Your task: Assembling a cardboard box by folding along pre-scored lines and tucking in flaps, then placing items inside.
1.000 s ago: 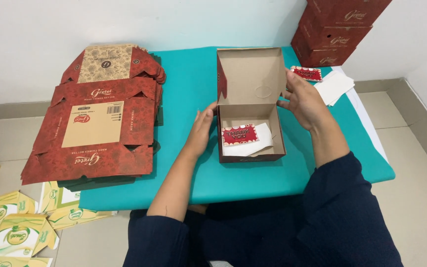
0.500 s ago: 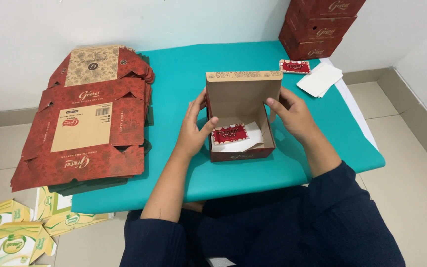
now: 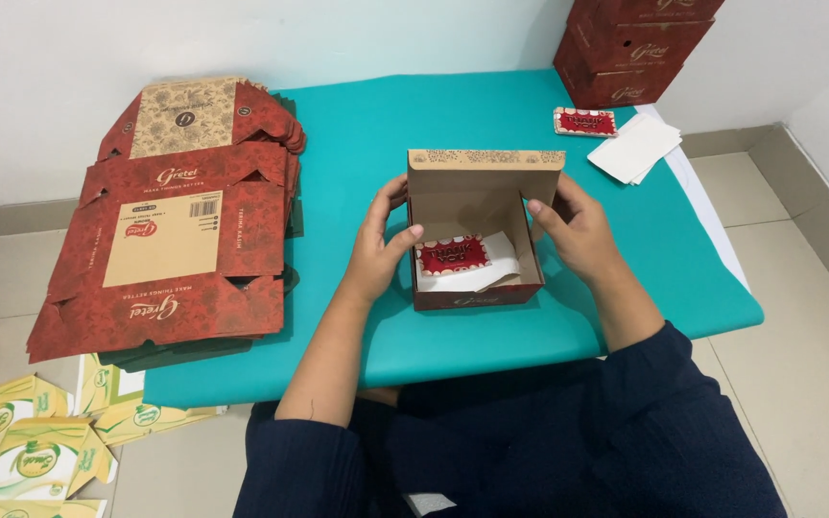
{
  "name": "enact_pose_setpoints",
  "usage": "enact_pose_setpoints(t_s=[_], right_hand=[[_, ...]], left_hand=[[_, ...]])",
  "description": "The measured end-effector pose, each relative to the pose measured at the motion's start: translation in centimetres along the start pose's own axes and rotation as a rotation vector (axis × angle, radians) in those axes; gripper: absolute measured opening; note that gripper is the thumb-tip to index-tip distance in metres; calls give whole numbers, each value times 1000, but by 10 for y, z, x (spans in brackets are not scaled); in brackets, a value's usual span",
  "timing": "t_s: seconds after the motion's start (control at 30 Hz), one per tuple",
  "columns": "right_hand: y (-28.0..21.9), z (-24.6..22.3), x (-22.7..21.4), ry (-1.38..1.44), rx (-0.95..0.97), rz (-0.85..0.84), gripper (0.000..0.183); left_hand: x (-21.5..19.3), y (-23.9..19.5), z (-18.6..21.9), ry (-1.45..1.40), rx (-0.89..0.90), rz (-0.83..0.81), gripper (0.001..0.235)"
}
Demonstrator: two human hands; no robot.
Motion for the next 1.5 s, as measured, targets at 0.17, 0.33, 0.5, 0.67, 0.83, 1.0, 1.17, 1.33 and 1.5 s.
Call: enact_pose_setpoints(t_s=[0.17, 0.33, 0.5, 0.67, 0.83, 1.0, 1.17, 1.33, 1.5], right_hand=[[-2, 5, -2, 7, 5, 3, 38], [0, -8, 4, -26, 28, 21, 33], [-1, -8, 4, -15, 22, 19, 32], [-8, -10, 6, 9, 49, 25, 33], [-9, -8, 5, 9, 86, 27, 32], [-9, 1, -1, 39, 59, 28, 32], [-9, -10, 6, 33, 77, 32, 31], [-10, 1, 0, 39, 73, 31, 31], [-11, -9, 7, 42, 58, 40, 31]], left_hand=[[0, -1, -1, -19, 0, -2, 67], [0, 0, 3, -35, 4, -4, 66], [0, 0, -3, -44, 16, 0, 65], [-2, -1, -3, -23, 5, 5, 67], [-1, -1, 1, -18, 7, 8, 67], [-1, 0, 4, 6, -11, 16, 67], [-1, 0, 1, -15, -18, 9, 66], [-1, 0, 3, -2, -8, 12, 67], [0, 0, 7, -1, -6, 5, 67]])
Point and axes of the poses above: each hand's wrist, its own y-axis towards the middle knuckle, its own x-axis out of the palm, z = x × y, the point moved 7 cm from there along y, towards the middle knuckle, and after that the axes turned 11 degrees about y, right-handed, at the moved point
